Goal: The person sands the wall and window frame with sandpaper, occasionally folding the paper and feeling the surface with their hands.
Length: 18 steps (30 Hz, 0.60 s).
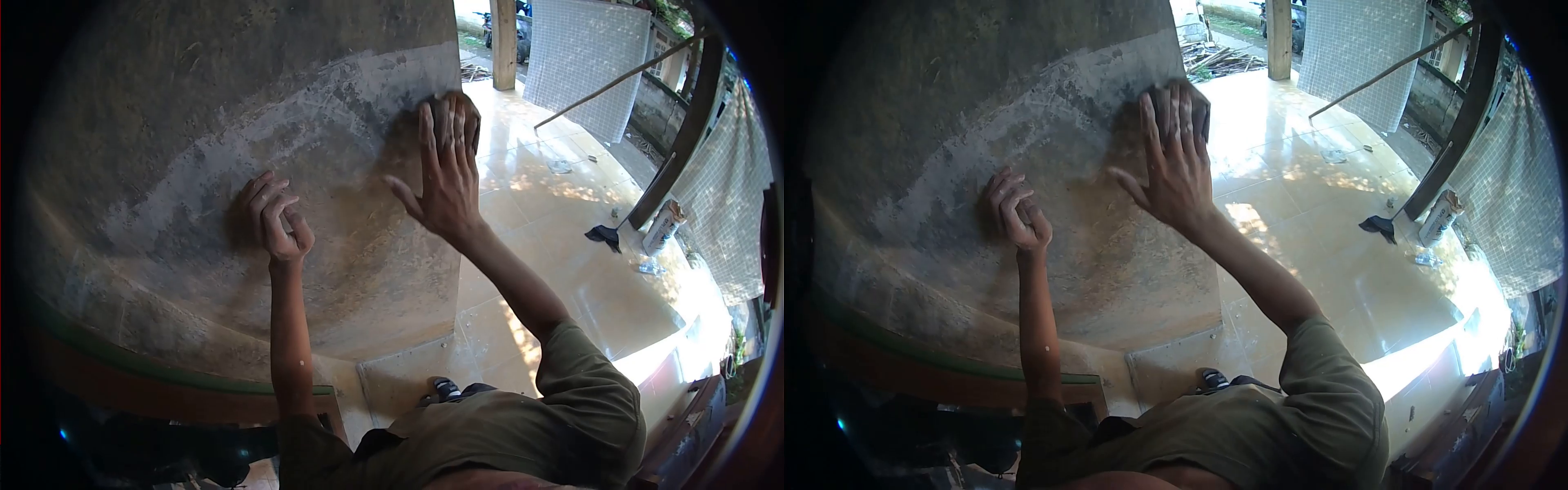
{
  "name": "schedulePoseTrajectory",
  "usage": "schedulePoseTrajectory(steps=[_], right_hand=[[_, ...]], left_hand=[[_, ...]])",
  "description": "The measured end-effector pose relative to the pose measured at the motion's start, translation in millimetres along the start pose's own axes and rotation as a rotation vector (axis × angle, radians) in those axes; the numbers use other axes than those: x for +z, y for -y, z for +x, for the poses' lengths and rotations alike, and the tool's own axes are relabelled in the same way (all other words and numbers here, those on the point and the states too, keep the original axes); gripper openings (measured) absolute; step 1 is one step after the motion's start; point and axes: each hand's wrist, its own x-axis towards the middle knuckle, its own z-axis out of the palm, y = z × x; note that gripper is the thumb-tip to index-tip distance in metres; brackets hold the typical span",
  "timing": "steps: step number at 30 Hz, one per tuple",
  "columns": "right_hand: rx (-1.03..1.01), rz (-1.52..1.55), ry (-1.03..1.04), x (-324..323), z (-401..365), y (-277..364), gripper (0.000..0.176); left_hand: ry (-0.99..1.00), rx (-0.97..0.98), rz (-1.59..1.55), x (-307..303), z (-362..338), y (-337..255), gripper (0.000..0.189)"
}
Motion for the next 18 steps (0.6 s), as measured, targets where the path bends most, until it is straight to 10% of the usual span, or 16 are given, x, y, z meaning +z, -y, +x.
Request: schedulePoseTrajectory(steps=[18], right_hand=[[-0.035,0.071,0.019,-17,-10,-14,0.08]], left_hand=[[0.062,-0.047,-0.039,27,17,-36,0.016]])
